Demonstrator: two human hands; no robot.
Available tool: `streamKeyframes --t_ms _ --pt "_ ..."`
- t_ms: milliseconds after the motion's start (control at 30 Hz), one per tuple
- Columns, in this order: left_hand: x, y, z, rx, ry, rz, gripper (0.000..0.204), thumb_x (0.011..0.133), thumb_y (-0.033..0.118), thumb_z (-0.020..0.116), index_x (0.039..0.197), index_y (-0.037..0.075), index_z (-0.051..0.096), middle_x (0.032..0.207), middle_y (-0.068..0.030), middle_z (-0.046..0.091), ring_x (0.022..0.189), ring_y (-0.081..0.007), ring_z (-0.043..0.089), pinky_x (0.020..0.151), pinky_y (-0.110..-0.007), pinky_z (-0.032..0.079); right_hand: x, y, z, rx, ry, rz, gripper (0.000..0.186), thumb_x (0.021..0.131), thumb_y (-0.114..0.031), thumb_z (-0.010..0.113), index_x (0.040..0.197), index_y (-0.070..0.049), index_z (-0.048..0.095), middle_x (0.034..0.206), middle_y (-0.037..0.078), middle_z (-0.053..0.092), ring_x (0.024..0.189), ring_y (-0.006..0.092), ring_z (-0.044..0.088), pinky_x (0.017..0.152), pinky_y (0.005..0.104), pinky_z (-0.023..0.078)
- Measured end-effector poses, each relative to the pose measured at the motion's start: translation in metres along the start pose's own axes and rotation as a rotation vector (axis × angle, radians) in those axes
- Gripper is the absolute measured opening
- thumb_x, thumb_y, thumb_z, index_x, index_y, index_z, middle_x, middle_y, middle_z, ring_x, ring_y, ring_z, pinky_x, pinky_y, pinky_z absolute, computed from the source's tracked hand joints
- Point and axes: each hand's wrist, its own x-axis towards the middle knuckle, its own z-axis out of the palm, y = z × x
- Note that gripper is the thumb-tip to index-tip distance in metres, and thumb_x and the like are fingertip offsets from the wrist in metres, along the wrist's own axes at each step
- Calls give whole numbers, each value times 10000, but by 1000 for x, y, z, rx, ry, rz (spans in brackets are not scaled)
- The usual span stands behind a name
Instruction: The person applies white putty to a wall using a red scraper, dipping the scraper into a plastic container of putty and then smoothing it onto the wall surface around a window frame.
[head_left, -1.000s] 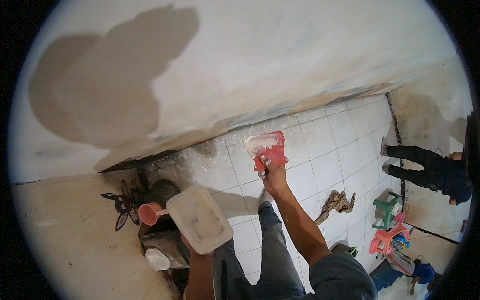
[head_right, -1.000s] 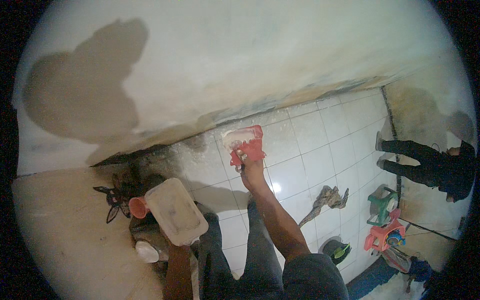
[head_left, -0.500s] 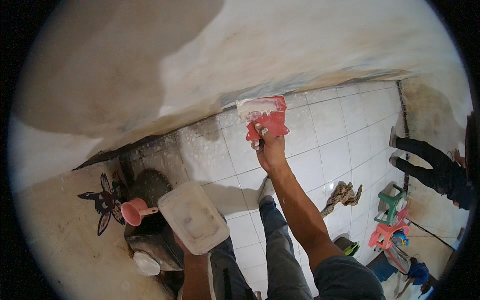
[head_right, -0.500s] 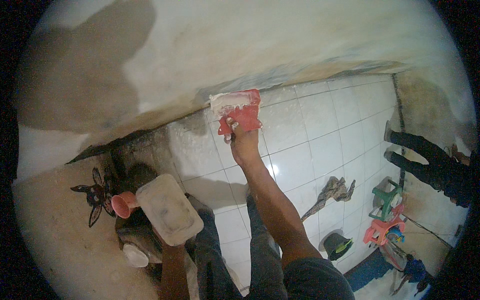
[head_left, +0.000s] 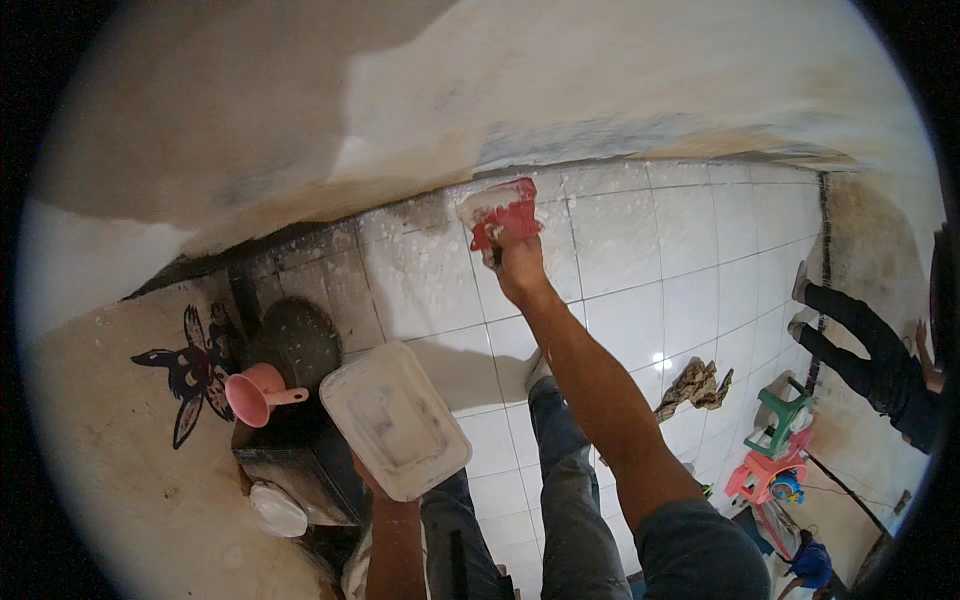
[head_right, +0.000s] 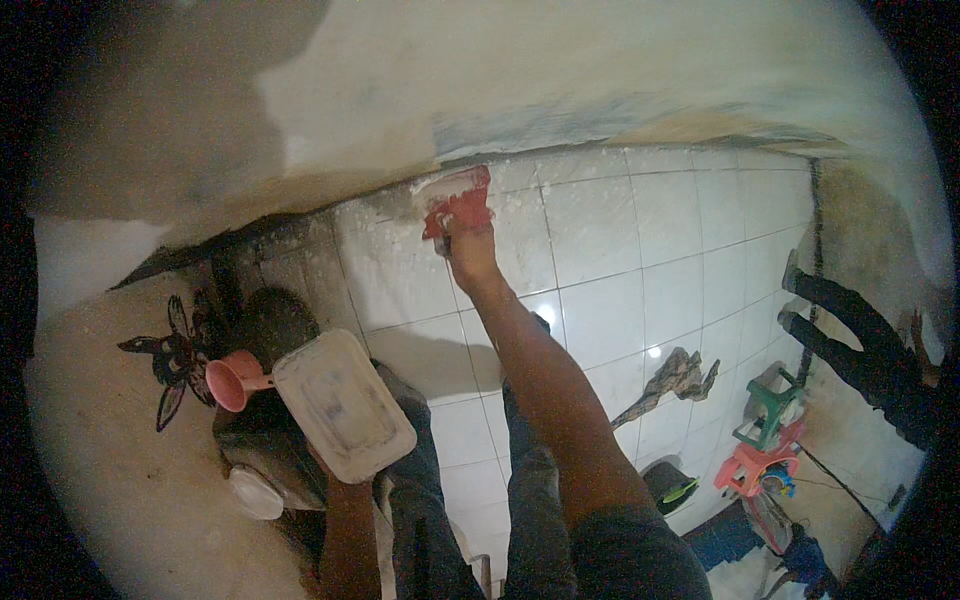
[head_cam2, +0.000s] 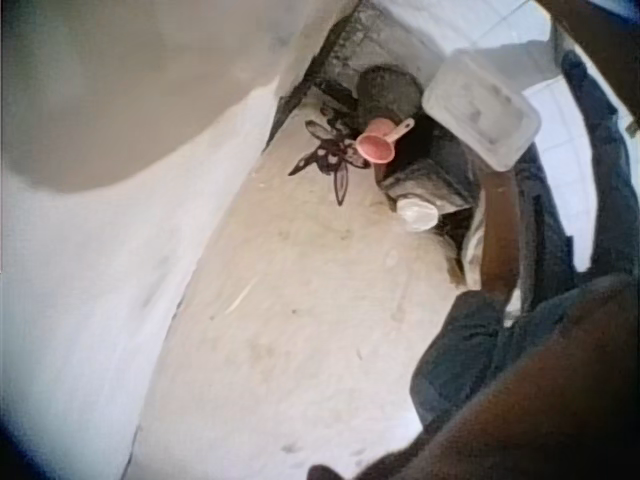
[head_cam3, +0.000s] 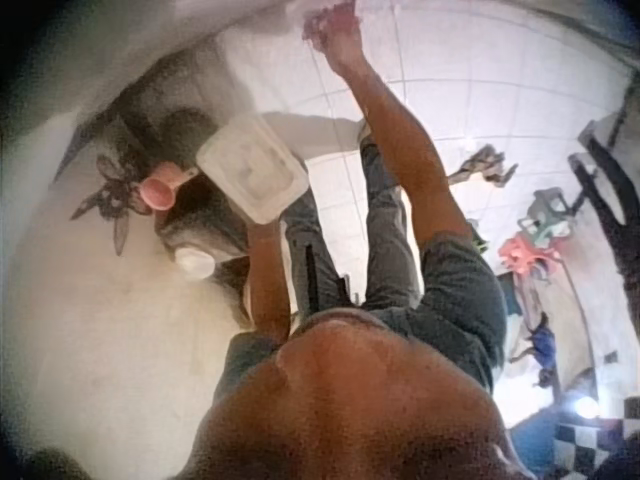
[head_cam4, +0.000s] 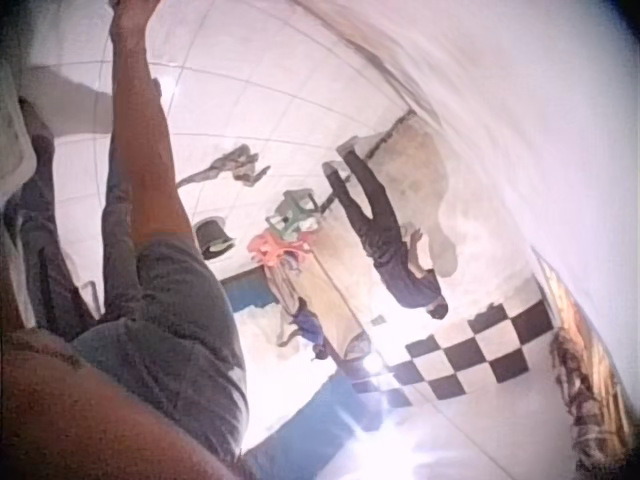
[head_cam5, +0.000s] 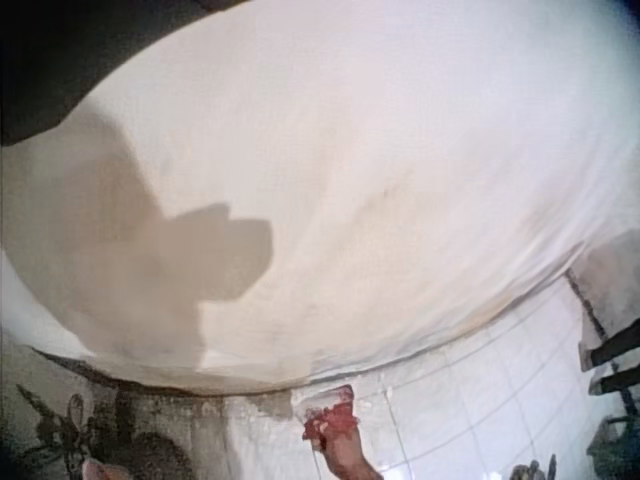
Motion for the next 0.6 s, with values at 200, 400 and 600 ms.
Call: streamKeyframes --t_ms 200,400,600 --pt "-3 18 -32 35 8 36 616 907 531 531 1385 155 437 1422 -87 444 1289 -313 426 1062 -521 352 55 32 -5 164 124 -151 127 866 -53 549 955 -143 534 875 11 594 708 123 572 561 257 430" --pt "7 20 -29 95 -31 19 619 910 522 536 1394 153 430 1427 -97 439 1283 -306 437 1051 -523 364 108 3 30 134 157 -226 254 837 17 559 1070 -79 527 945 27 589 718 141 566 583 278 464" --pt "-6 31 -25 127 -20 41 616 913 517 535 1396 150 429 1432 -99 435 1286 -304 434 1052 -520 364 -5 42 45 -152 -149 -305 164 842 -36 555 1005 -38 542 812 58 591 658 136 544 532 273 418"
